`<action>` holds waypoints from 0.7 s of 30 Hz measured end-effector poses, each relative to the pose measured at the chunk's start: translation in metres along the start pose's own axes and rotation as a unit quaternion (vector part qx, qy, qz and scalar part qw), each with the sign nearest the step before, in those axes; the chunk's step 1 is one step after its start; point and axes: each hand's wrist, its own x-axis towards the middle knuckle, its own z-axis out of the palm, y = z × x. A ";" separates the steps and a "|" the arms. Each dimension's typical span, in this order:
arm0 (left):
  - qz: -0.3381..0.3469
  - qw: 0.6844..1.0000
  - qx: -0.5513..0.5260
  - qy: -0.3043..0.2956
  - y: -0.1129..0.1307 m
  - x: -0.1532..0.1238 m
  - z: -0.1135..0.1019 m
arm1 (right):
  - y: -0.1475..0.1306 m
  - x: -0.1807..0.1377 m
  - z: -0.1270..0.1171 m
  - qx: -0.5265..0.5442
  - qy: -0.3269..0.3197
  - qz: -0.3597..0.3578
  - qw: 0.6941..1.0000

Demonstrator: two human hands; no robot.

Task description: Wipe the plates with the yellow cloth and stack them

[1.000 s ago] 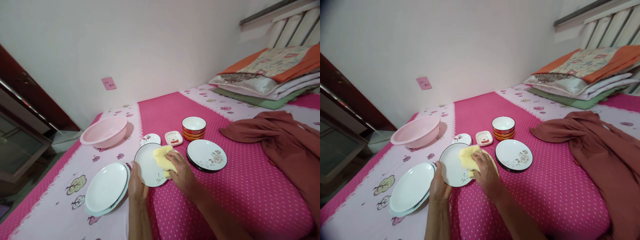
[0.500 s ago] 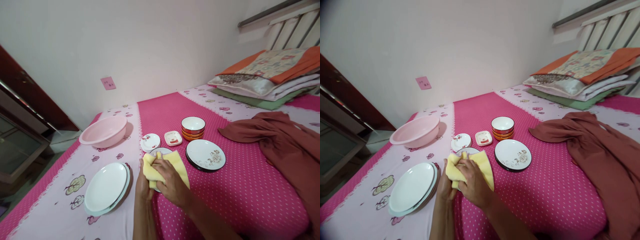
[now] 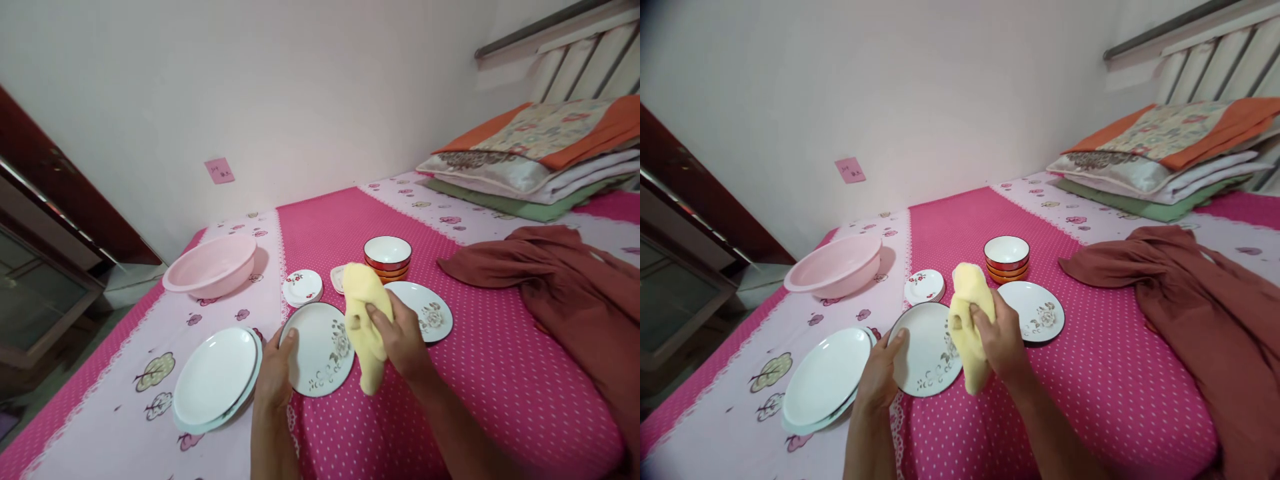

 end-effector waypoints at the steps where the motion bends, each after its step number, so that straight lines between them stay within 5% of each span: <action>1: -0.005 0.999 0.026 -0.039 0.000 -0.002 0.001 | -0.009 0.001 -0.002 0.018 0.001 -0.015 1.000; 6: -0.047 0.969 0.086 -0.228 0.000 -0.016 0.008 | -0.029 -0.007 0.004 -0.098 -0.201 -0.127 0.966; 9: -0.036 0.950 0.134 -0.280 0.003 -0.022 0.012 | -0.024 -0.010 0.009 -0.147 -0.301 -0.098 0.937; 15: -0.021 0.944 0.185 -0.273 0.007 -0.021 0.008 | -0.011 0.000 0.000 -0.111 -0.319 -0.041 0.940; 21: -0.028 0.970 0.129 -0.206 0.007 -0.015 -0.007 | 0.002 0.003 -0.006 0.052 -0.344 0.113 0.931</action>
